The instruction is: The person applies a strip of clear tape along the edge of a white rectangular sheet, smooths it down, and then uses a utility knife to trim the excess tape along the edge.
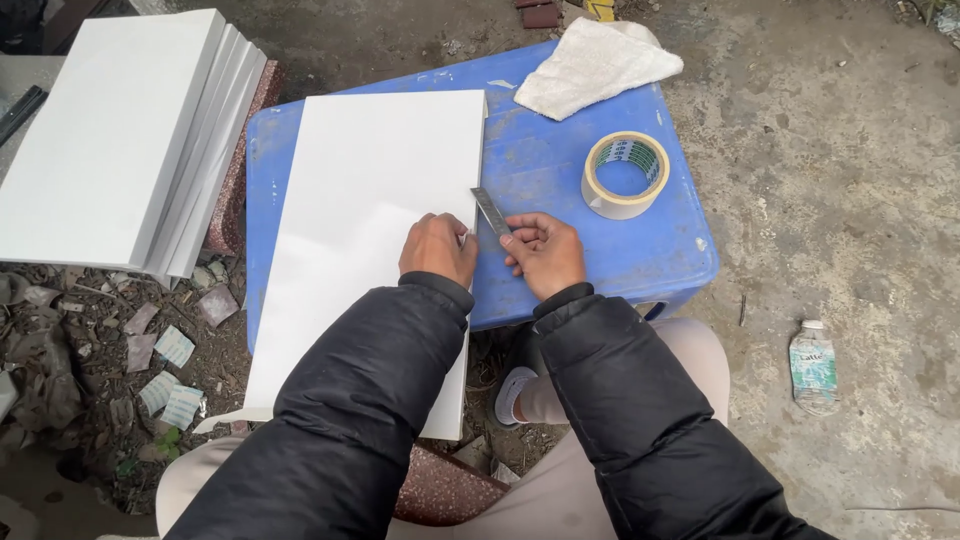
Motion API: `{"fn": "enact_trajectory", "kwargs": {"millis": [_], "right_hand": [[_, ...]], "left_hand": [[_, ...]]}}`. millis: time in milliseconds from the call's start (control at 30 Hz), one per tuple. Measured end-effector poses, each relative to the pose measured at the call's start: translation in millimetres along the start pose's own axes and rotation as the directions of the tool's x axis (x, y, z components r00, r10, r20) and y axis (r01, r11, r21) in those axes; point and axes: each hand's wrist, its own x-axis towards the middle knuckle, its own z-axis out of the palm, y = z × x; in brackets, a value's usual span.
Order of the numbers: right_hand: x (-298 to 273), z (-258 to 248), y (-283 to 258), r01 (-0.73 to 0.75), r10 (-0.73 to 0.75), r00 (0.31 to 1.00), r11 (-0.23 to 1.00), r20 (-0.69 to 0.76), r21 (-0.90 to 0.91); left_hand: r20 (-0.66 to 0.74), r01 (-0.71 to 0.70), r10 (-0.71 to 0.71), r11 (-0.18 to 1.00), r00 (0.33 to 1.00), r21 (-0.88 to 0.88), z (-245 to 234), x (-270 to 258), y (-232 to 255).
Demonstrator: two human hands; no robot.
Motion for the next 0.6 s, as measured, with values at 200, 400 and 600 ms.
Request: {"fn": "enact_trajectory", "kwargs": {"millis": [200, 400, 600], "right_hand": [[5.2, -0.9, -3.2, 0.002, 0.001, 1.000, 0.997, 0.031, -0.074], [13.3, 3.3, -6.1, 0.001, 0.004, 0.999, 0.996, 0.050, -0.087], [19.3, 10.4, -12.0, -0.005, 0.019, 0.995, 0.990, 0.096, -0.142]], "left_hand": [[0.023, 0.053, -0.051, 0.994, 0.998, -0.091, -1.0, 0.8, -6.2], [0.034, 0.019, -0.017, 0.999, 0.999, -0.050, -18.0, -5.7, 5.7], [0.056, 0.024, -0.021, 0.998, 0.998, -0.061, -24.6, -7.8, 5.9]]}}
